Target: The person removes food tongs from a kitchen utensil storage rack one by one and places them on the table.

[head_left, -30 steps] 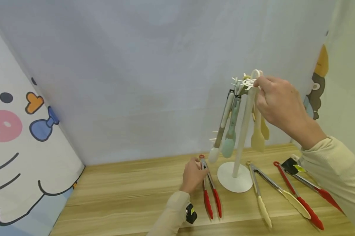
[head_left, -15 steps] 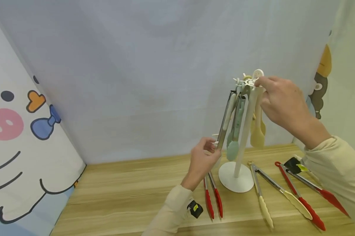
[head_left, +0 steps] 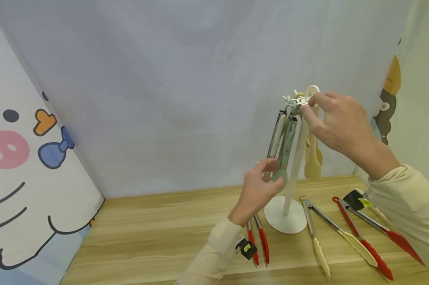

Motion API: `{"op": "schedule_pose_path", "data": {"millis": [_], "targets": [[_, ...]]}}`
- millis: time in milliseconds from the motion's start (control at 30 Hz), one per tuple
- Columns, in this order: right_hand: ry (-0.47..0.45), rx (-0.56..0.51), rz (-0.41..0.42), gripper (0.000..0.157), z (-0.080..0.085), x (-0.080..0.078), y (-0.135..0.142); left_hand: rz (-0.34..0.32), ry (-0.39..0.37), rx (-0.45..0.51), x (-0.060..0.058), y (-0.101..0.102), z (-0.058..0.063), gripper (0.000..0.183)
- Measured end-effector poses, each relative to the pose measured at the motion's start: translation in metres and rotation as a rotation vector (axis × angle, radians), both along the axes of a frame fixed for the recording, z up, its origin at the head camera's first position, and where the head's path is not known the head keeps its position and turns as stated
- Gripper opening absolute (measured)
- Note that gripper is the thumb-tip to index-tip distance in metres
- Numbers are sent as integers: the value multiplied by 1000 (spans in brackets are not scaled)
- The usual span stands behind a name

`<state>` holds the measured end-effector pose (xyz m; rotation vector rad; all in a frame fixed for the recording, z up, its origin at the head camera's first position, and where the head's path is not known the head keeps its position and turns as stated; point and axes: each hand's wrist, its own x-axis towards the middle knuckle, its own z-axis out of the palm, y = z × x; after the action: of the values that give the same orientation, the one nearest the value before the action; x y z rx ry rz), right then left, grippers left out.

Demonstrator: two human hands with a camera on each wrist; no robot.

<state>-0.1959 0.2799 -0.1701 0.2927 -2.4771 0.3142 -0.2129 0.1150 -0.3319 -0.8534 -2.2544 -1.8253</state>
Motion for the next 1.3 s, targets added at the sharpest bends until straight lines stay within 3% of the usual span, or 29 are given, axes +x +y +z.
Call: {"op": "schedule_pose_path", "data": {"millis": [467,700,1067,1300], "targets": [[48,-33,42,19,0,-5,7,50,96,-30,-3,19,7,53],[20,-57,42,19,1,-5,8,72,81,-65,-8,24,8,60],[-14,-89,56,18,0,-6,8,156,100,-143,-10,32,7,54],[-3,-90,58,17,1,-6,9,149,140,-72,-11,37,2,54]]}}
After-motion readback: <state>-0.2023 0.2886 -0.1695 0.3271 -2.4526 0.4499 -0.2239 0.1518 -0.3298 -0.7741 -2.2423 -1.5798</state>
